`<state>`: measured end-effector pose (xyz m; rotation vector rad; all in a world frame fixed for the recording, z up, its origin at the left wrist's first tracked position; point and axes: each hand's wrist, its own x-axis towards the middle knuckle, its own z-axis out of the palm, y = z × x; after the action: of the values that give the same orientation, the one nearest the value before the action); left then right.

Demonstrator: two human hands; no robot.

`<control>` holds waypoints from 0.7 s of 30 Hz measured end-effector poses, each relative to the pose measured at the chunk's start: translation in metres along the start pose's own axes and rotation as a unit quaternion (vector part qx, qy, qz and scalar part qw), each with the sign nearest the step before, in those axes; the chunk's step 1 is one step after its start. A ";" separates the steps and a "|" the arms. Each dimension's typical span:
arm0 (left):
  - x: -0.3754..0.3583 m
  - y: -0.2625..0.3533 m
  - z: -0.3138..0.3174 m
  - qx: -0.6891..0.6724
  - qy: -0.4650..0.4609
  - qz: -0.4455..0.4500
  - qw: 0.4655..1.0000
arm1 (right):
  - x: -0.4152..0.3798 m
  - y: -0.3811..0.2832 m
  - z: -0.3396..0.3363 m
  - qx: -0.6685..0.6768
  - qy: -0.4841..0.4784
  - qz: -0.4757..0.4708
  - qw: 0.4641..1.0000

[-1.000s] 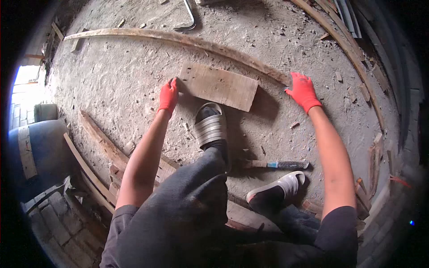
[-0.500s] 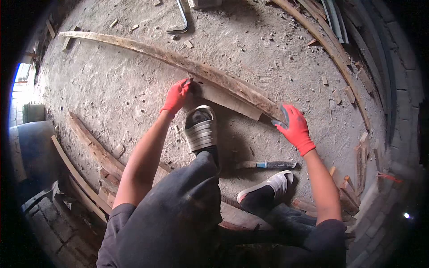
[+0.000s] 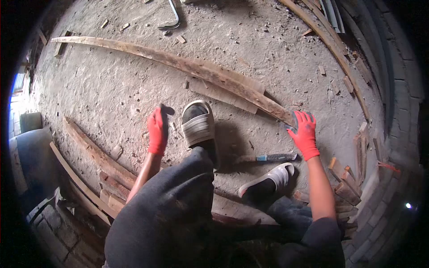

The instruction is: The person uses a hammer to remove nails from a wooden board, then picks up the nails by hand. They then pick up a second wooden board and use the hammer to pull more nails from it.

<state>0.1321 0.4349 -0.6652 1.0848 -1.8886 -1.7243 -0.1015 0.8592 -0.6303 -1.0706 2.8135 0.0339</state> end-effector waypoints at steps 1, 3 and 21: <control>-0.008 -0.005 0.008 0.003 -0.014 0.026 1.000 | -0.007 0.009 -0.001 -0.020 -0.010 0.011 1.000; -0.016 -0.009 0.019 0.016 -0.097 0.044 0.994 | -0.016 0.021 0.010 -0.023 -0.026 0.030 0.999; -0.042 -0.034 0.098 0.257 -0.195 0.255 0.911 | -0.111 -0.129 0.048 -0.038 -0.127 0.021 0.991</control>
<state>0.0995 0.5331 -0.7070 0.3175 -2.6726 -1.2274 0.0713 0.8390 -0.6599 -0.9460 2.6226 0.2641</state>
